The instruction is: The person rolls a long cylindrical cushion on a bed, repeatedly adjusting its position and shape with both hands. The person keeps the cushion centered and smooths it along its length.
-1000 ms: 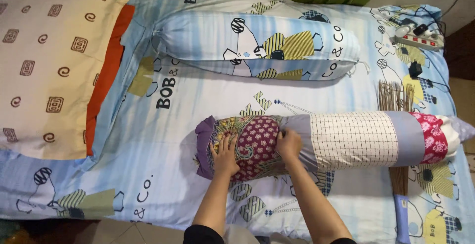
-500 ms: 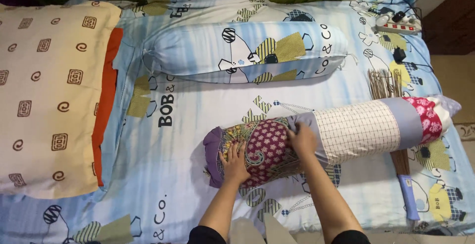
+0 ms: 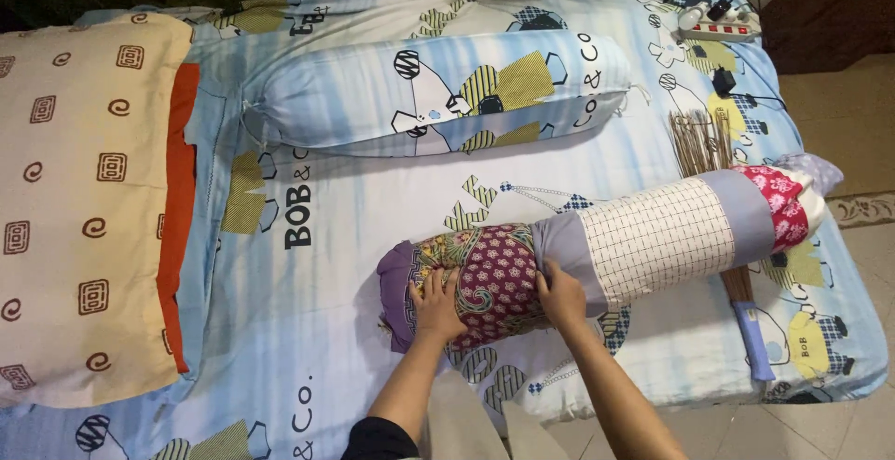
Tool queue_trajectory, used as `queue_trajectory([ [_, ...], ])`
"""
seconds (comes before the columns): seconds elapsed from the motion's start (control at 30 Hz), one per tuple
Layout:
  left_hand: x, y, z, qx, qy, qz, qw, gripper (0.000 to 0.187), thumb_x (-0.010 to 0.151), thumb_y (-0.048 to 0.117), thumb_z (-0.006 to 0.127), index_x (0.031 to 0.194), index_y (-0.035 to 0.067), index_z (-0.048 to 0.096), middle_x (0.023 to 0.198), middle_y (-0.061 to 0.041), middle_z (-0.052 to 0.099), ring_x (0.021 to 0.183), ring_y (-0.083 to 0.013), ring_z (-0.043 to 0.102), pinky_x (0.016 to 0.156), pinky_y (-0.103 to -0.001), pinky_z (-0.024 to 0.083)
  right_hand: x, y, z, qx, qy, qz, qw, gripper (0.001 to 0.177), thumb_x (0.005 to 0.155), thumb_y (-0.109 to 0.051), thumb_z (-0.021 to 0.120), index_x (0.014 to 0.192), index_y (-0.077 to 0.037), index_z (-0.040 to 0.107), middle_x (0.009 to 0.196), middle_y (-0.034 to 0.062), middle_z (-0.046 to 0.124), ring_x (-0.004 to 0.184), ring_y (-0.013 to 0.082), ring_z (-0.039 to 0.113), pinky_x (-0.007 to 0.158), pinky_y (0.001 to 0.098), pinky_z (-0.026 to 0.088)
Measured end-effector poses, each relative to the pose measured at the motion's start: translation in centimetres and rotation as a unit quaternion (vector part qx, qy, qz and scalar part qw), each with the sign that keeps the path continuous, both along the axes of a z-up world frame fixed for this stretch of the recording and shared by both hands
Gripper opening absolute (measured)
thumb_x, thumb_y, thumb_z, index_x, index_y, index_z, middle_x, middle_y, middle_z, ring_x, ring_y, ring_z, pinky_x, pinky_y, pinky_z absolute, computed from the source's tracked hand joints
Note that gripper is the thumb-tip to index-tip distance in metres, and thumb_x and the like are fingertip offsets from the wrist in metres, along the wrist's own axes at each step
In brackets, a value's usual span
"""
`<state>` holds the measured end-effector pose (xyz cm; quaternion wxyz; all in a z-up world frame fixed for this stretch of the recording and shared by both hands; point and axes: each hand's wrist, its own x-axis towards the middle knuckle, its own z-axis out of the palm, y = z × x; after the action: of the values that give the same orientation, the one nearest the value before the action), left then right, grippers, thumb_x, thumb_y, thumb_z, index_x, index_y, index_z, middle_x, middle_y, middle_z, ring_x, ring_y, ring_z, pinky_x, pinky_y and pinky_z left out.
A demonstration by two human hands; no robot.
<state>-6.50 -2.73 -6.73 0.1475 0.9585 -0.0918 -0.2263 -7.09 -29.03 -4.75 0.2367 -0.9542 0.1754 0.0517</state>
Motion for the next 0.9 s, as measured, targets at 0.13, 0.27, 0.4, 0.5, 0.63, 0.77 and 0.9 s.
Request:
queue_trajectory([
  [0.13,2.1,1.8,1.1,-0.074,-0.008,0.003,0.997,0.131,0.049,0.087,0.075,0.156,0.027,0.029,0.150,-0.011,0.038,0.147,-0.0312,0.030,0.117,-0.074,0.016,1.8,0.3,1.4,-0.014,0.050,-0.002,0.999,0.038,0.104,-0.043,0.047,0.131,-0.021,0.062,0.100,0.0257,0.077,0.100,0.0461,0.074,0.088,0.0560,0.057],
  [0.27,5.2,3.1,2.6,-0.082,0.020,0.075,0.994,0.091,0.075,0.082,0.067,0.145,0.028,0.047,0.147,-0.006,0.048,0.142,-0.0300,0.041,0.118,-0.066,0.023,4.8,-1.2,-1.3,-0.046,0.075,0.033,0.996,0.042,0.100,-0.051,0.054,0.126,-0.020,0.066,0.098,0.0236,0.077,0.102,0.0428,0.075,0.087,0.0518,0.058],
  [0.4,5.1,2.6,4.0,-0.010,0.072,0.125,0.990,0.128,0.062,0.080,0.081,0.161,0.020,0.025,0.165,-0.012,0.024,0.154,-0.0353,0.020,0.122,-0.068,0.012,7.6,-1.4,0.8,-0.114,0.093,0.079,0.986,0.038,0.093,-0.048,0.067,0.119,-0.021,0.074,0.102,0.0126,0.077,0.102,0.0351,0.075,0.087,0.0488,0.060],
  [0.5,4.6,2.1,4.1,0.003,0.082,0.142,0.987,0.126,0.064,0.080,0.081,0.161,0.021,0.025,0.157,-0.012,0.034,0.150,-0.0311,0.029,0.122,-0.062,0.020,7.8,-0.6,3.7,-0.101,0.091,0.023,0.990,0.040,0.088,-0.046,0.073,0.117,-0.018,0.075,0.104,0.0134,0.076,0.104,0.0377,0.074,0.087,0.0541,0.059],
  [0.63,3.7,2.3,3.6,-0.016,0.073,0.158,0.985,0.125,0.066,0.074,0.083,0.162,0.019,0.024,0.158,-0.016,0.034,0.150,-0.0336,0.029,0.123,-0.062,0.018,7.3,3.2,1.8,0.061,0.068,-0.029,0.995,0.036,0.094,-0.039,0.068,0.114,-0.010,0.076,0.102,0.0170,0.077,0.103,0.0413,0.073,0.086,0.0546,0.057],
  [0.77,2.9,2.0,1.4,0.039,0.086,0.160,0.983,0.119,0.071,0.063,0.085,0.162,0.022,0.019,0.156,-0.012,0.032,0.150,-0.0307,0.026,0.122,-0.061,0.017,5.2,0.7,-3.4,-0.055,-0.056,0.145,0.986,0.026,0.092,-0.035,0.065,0.099,-0.010,0.070,0.086,0.0179,0.073,0.089,0.0399,0.073,0.077,0.0517,0.058],
  [0.9,3.7,1.8,2.4,0.054,0.088,0.157,0.982,0.123,0.066,0.065,0.087,0.161,0.024,0.021,0.154,-0.010,0.035,0.148,-0.0289,0.029,0.122,-0.059,0.019,7.0,-5.0,3.2,-0.070,0.021,0.237,0.969,0.023,0.095,-0.033,0.059,0.099,-0.019,0.078,0.096,0.0125,0.076,0.097,0.0356,0.075,0.083,0.0476,0.060],
])
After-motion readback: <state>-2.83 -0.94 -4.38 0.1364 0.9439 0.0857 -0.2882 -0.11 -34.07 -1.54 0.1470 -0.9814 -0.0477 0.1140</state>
